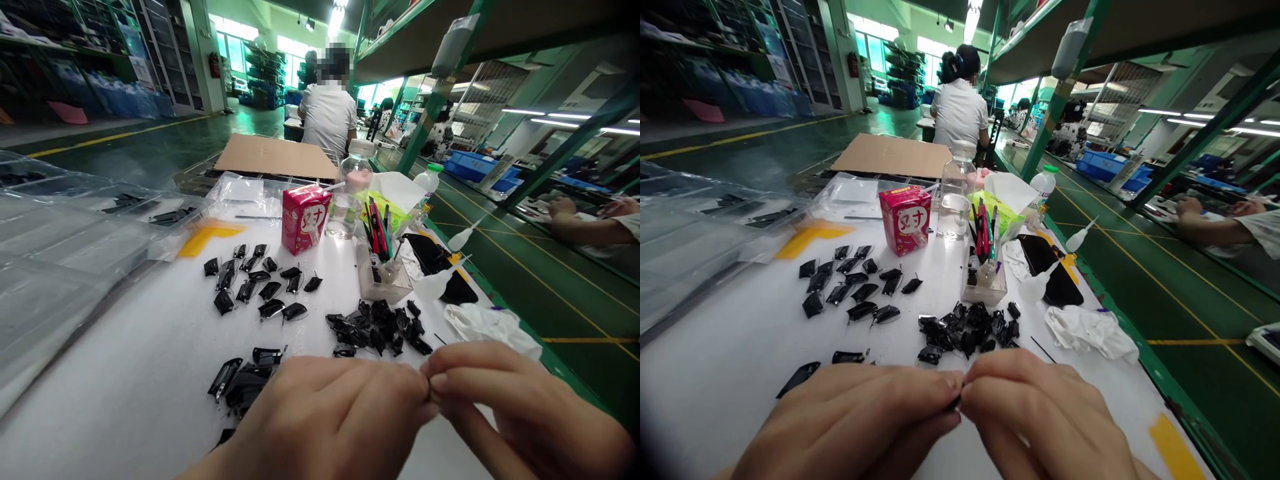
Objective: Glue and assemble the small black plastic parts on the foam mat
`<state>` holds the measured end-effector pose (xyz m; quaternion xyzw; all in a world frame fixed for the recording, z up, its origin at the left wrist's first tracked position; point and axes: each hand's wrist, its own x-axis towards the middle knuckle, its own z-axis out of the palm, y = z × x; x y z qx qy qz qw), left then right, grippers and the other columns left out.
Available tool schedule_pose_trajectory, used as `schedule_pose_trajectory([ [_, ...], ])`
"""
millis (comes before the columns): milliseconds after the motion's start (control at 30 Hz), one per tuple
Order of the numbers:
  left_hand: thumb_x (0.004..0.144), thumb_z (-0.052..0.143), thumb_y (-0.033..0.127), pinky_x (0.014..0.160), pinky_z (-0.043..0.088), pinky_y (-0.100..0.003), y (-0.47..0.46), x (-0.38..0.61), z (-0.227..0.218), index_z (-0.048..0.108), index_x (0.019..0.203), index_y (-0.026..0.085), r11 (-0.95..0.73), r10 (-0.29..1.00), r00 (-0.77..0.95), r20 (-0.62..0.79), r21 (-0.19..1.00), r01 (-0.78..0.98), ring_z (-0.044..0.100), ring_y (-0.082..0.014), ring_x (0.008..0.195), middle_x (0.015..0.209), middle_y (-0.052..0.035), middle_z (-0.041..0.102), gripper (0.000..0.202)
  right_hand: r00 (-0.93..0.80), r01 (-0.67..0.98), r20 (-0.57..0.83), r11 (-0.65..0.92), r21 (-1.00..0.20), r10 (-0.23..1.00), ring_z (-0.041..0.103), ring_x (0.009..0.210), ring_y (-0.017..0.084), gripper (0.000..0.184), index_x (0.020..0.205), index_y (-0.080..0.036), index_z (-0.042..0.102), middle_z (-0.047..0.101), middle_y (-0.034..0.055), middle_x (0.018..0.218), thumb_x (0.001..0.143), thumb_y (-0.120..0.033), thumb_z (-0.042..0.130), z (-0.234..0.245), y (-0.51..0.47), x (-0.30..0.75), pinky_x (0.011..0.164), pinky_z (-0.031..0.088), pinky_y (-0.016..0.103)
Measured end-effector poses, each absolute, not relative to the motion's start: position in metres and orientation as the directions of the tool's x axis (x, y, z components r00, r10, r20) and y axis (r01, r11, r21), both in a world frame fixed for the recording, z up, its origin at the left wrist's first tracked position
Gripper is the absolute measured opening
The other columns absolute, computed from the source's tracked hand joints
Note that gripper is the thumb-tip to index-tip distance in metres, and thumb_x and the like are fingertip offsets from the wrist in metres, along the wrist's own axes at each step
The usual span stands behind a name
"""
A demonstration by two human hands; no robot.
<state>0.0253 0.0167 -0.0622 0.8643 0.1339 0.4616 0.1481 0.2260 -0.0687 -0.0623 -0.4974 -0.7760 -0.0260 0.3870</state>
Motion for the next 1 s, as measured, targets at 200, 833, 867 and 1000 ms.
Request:
schedule_pose_trajectory([
  [200,0.094,0.062,0.012,0.068,0.058,-0.014,0.022,0.028,-0.056,0.068,0.094,0.014,-0.855,0.455,0.543,0.706,0.516,0.046,0.075,-0.0111,0.072,0.084,-0.0013,0.078,0.006,-0.229,0.758,0.36,0.397,-0.517,0.905,0.071,0.087,0.015,0.026,0.123,-0.03,0.054,0.068,0.0038,0.108,0.098,-0.026,0.059,-0.055,-0.062,0.227,0.072,0.061,0.019],
  [833,0.09,0.066,0.009,0.06,0.054,-0.021,0.012,0.03,-0.061,0.067,0.091,0.013,-0.86,0.483,0.53,0.697,0.493,0.135,0.07,-0.0127,0.067,0.078,-0.0016,0.075,0.005,-0.198,0.598,0.363,0.405,-0.692,0.911,0.062,0.081,0.011,0.01,0.102,-0.025,0.052,0.061,-0.0004,0.089,0.103,-0.019,0.044,-0.06,-0.053,0.211,0.068,0.051,0.021],
  [867,0.089,0.065,0.008,0.06,0.053,-0.02,0.013,0.029,-0.06,0.068,0.091,0.013,-0.839,0.506,0.531,0.68,0.53,0.122,0.07,-0.0124,0.067,0.079,-0.0019,0.076,0.007,-0.19,0.597,0.359,0.398,-0.697,0.914,0.061,0.079,0.011,0.011,0.101,-0.025,0.052,0.061,-0.0006,0.089,0.103,-0.018,0.044,-0.061,-0.052,0.21,0.067,0.051,0.021],
  [1000,0.086,0.065,0.011,0.065,0.053,-0.017,0.017,0.029,-0.054,0.07,0.088,0.018,-0.558,0.701,0.564,0.436,0.828,0.053,0.073,-0.0116,0.073,0.081,0.001,0.077,0.008,-0.188,0.603,0.412,0.436,-0.668,0.892,0.061,0.08,0.014,0.009,0.099,-0.025,0.051,0.061,0.0,0.087,0.099,-0.016,0.05,-0.061,-0.052,0.21,0.068,0.052,0.023],
])
